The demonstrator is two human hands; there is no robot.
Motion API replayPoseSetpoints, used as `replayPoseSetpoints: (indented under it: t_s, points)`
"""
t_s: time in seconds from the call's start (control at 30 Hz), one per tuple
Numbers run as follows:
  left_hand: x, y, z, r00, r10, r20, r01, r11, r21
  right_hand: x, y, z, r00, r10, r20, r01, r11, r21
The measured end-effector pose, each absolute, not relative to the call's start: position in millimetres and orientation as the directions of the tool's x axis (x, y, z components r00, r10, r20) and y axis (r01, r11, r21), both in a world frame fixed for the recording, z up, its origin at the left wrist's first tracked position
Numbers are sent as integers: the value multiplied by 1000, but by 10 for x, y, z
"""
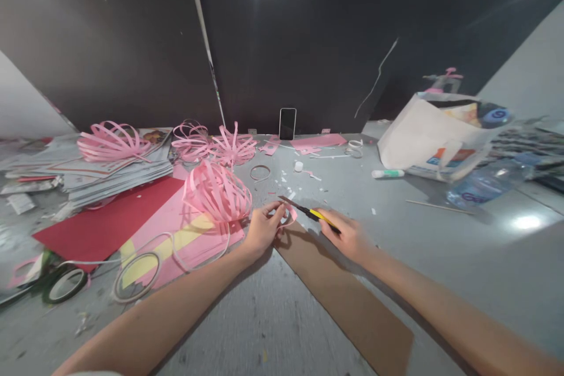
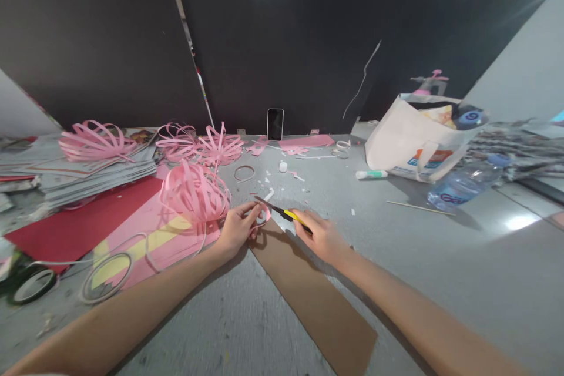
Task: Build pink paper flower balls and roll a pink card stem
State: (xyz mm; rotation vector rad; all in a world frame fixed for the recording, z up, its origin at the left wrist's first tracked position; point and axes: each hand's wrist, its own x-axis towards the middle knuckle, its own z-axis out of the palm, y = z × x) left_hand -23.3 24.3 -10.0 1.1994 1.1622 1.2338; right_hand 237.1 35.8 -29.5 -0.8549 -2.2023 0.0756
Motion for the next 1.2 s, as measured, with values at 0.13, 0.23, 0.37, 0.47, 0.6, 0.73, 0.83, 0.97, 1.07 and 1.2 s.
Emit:
replayPoseSetpoints:
  t_s: [0.13, 0.23, 0.37, 0.47, 0.6, 0.73, 0.83, 0.97, 1.07, 1.2]
  points:
    - [-233, 242, -98, -10, 1000, -2, -55, 1, 998, 2345, 337, -226, -501, 605, 619, 558, 772, -303]
    - [-235, 241, -92, -14, 1000, -19, -73, 18, 997, 2335, 331, -195, -523, 610, 596, 595, 761, -257]
    - [-234, 238, -78, -19, 1000, -17, -89, 15, 996, 2333, 337, -206, -544, 591, 595, 656, 742, -137]
    - [-236, 228, -74, 1, 1000, -3, -82, 3, 997, 2317, 322, -213, -555, 572, 604, 678, 732, -69]
    - [-242, 205, -77, -27, 999, 21, -76, -23, 997, 2287, 271, -212, -566, 578, 588, 699, 715, -30]
    - [-244, 188, -75, -60, 997, 51, -81, -56, 995, 2262, 239, -214, -552, 583, 597, 712, 702, -28]
    - [-251, 189, -76, -37, 997, 71, -56, -73, 996, 2241, 231, -197, -554, 563, 613, 709, 705, -7]
    - [-260, 196, -75, -52, 996, 77, -65, -80, 995, 2233, 211, -172, -559, 561, 611, 713, 701, 9]
    - [-253, 190, -73, -33, 995, 97, -53, -99, 994, 2231, 195, -165, -560, 560, 610, 723, 691, 29]
    - [-247, 188, -86, -17, 994, 104, -47, -105, 993, 2207, 192, -156, -568, 552, 610, 715, 698, 35]
